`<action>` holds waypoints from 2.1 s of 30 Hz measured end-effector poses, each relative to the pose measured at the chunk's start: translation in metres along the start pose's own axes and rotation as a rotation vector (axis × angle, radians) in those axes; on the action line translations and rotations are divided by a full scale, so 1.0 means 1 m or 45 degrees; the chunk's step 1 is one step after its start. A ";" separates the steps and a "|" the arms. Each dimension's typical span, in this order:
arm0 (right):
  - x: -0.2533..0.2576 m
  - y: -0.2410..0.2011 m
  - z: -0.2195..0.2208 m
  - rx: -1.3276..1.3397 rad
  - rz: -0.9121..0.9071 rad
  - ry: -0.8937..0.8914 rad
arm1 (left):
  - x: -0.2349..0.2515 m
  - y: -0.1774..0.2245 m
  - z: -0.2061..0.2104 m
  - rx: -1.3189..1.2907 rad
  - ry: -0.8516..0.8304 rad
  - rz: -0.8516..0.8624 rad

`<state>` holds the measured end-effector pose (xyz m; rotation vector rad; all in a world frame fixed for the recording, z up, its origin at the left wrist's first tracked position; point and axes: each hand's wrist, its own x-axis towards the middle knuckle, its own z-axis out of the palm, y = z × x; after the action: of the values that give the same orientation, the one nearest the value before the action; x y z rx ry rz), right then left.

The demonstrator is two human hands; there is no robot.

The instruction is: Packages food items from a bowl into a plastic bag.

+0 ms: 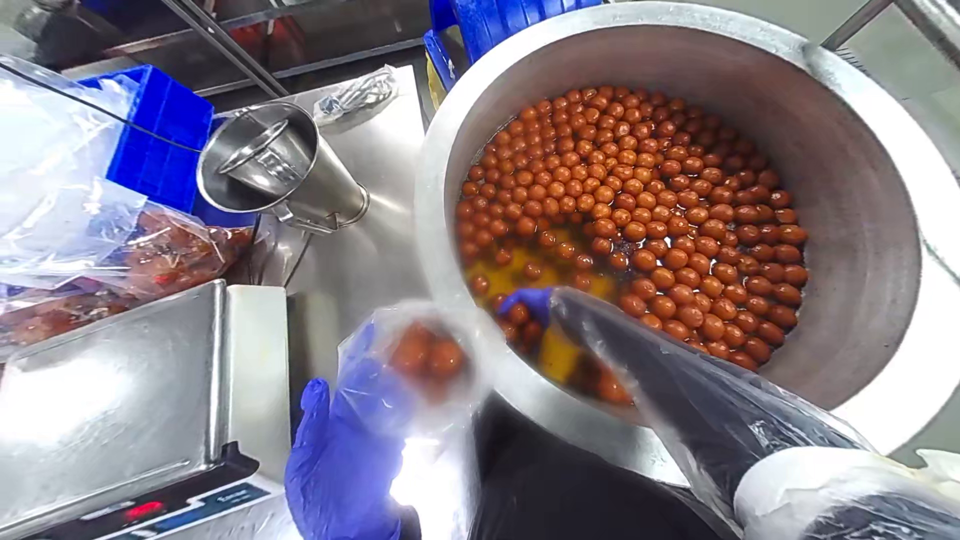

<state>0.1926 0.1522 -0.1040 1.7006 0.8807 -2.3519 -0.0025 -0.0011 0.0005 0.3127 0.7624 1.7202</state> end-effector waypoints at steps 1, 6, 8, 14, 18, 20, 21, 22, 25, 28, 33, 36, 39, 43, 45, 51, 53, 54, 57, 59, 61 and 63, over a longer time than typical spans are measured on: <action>0.006 0.006 -0.001 0.109 -0.053 -0.002 | 0.000 0.000 -0.001 -0.017 0.012 -0.014; 0.013 0.021 -0.009 0.257 -0.204 -0.175 | 0.000 -0.001 0.004 0.007 0.059 -0.005; 0.001 0.012 0.000 0.220 -0.141 -0.066 | 0.001 -0.001 0.004 -0.016 0.055 -0.004; 0.065 0.050 -0.039 0.372 -0.275 -0.441 | 0.001 0.000 0.002 0.015 0.025 -0.017; 0.065 0.071 -0.053 0.493 -0.291 -0.483 | 0.001 0.000 0.000 0.049 -0.012 -0.011; 0.053 0.076 -0.053 0.559 -0.265 -0.447 | 0.000 0.000 -0.001 0.052 -0.028 -0.016; 0.048 0.079 -0.053 0.596 -0.254 -0.463 | 0.000 0.000 -0.001 0.057 -0.016 -0.008; 0.043 0.081 -0.054 0.643 -0.251 -0.500 | -0.001 0.000 -0.001 0.051 -0.016 -0.009; 0.026 0.083 -0.056 0.764 -0.328 -0.534 | -0.002 -0.001 -0.002 0.032 -0.039 -0.011; 0.007 0.080 -0.060 0.861 -0.407 -0.456 | -0.002 -0.001 -0.004 0.025 -0.069 -0.010; -0.044 0.065 -0.054 0.904 -0.519 -0.362 | -0.001 0.001 -0.012 0.038 -0.186 -0.039; -0.051 0.068 -0.055 0.928 -0.518 -0.340 | -0.002 -0.002 -0.012 0.047 -0.177 -0.001; -0.030 0.083 -0.068 1.010 -0.516 -0.456 | 0.000 -0.001 -0.015 0.037 -0.218 -0.026; -0.030 0.087 -0.069 1.033 -0.544 -0.529 | -0.002 0.000 -0.019 0.010 -0.247 -0.058; -0.035 0.086 -0.066 1.028 -0.573 -0.541 | -0.003 -0.002 -0.019 -0.006 -0.248 -0.061; -0.049 0.081 -0.055 1.104 -0.563 -0.499 | -0.006 -0.004 -0.019 0.030 -0.213 -0.043; -0.054 0.080 -0.053 1.124 -0.570 -0.515 | -0.006 -0.005 -0.026 -0.023 -0.278 -0.050; -0.059 0.077 -0.050 1.124 -0.583 -0.503 | -0.007 -0.005 -0.027 -0.053 -0.299 -0.057; -0.066 0.073 -0.043 1.144 -0.585 -0.410 | -0.013 -0.007 -0.013 0.008 -0.176 -0.017; -0.056 0.079 -0.046 1.223 -0.581 -0.414 | -0.013 -0.008 -0.014 -0.011 -0.194 -0.009; -0.057 0.079 -0.044 1.288 -0.567 -0.336 | -0.013 -0.009 -0.018 -0.044 -0.228 -0.007; -0.059 0.079 -0.041 1.342 -0.568 -0.304 | -0.014 -0.009 -0.015 0.010 -0.157 0.014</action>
<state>0.2810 0.0939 -0.0906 1.4418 -0.1314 -3.6058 -0.0005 -0.0186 -0.0141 0.4252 0.6789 1.6915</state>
